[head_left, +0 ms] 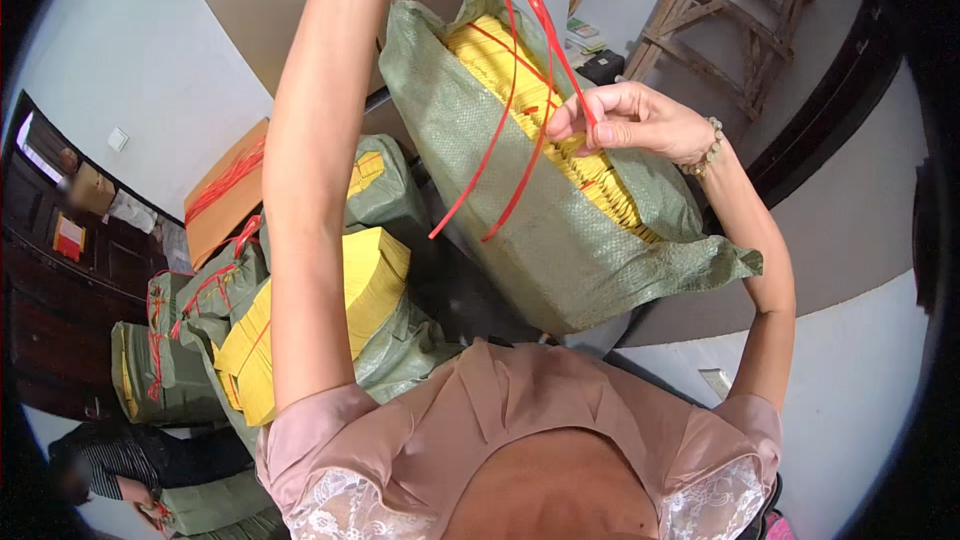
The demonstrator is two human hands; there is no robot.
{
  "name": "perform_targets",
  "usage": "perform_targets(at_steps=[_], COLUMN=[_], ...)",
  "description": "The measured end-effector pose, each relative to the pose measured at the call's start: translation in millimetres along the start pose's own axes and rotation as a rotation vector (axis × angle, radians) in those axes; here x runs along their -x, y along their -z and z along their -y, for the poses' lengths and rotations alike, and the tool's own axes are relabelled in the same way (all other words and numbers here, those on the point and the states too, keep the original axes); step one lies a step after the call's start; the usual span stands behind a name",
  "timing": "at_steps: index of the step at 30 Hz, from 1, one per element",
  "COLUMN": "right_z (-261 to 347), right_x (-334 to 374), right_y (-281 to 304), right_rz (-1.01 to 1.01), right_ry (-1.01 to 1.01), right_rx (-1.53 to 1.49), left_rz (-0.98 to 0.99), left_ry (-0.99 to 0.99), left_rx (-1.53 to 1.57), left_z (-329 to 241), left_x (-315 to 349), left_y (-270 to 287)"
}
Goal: The person is seen packing yellow paper sheets into a green bag and tying it with red plastic straps.
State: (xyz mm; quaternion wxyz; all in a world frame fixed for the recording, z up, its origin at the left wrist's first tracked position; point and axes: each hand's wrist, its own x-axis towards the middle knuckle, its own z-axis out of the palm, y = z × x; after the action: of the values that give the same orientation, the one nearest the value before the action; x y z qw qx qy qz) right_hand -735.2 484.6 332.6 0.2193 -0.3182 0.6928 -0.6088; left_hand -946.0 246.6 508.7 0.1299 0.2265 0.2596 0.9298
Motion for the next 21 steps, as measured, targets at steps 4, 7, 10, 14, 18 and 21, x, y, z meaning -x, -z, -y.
perform_targets(at_steps=[4,7,10,14,18,21], right_z=[-1.9,-4.2,-8.3,3.0,2.9,-7.9], right_x=[4.9,10.8,-3.0,-8.5,-7.6,-19.3], right_y=[-1.5,-2.9,-5.6,-10.3,-10.9,1.3], right_rz=[0.043,0.054,0.073,-0.096,-0.318,-0.470], right_ry=[0.002,0.053,0.082,0.175,0.307,0.411], right_rx=[0.021,0.012,-0.012,0.215,0.334,0.266], left_rz=[-0.052,-0.111,-0.126,-0.209,-0.314,-0.391], left_ry=[-0.060,-0.114,-0.078,-0.308,-0.624,-0.823], left_rx=[0.011,0.077,0.178,0.093,-0.004,-0.069], left_z=[-8.8,-15.8,-53.8,-137.6,-231.0,-280.2], left_x=[-7.7,-14.9,-8.2,59.3,176.6,243.9], left_y=[-12.4,-28.5,-10.3,-7.2,-9.5,-14.3])
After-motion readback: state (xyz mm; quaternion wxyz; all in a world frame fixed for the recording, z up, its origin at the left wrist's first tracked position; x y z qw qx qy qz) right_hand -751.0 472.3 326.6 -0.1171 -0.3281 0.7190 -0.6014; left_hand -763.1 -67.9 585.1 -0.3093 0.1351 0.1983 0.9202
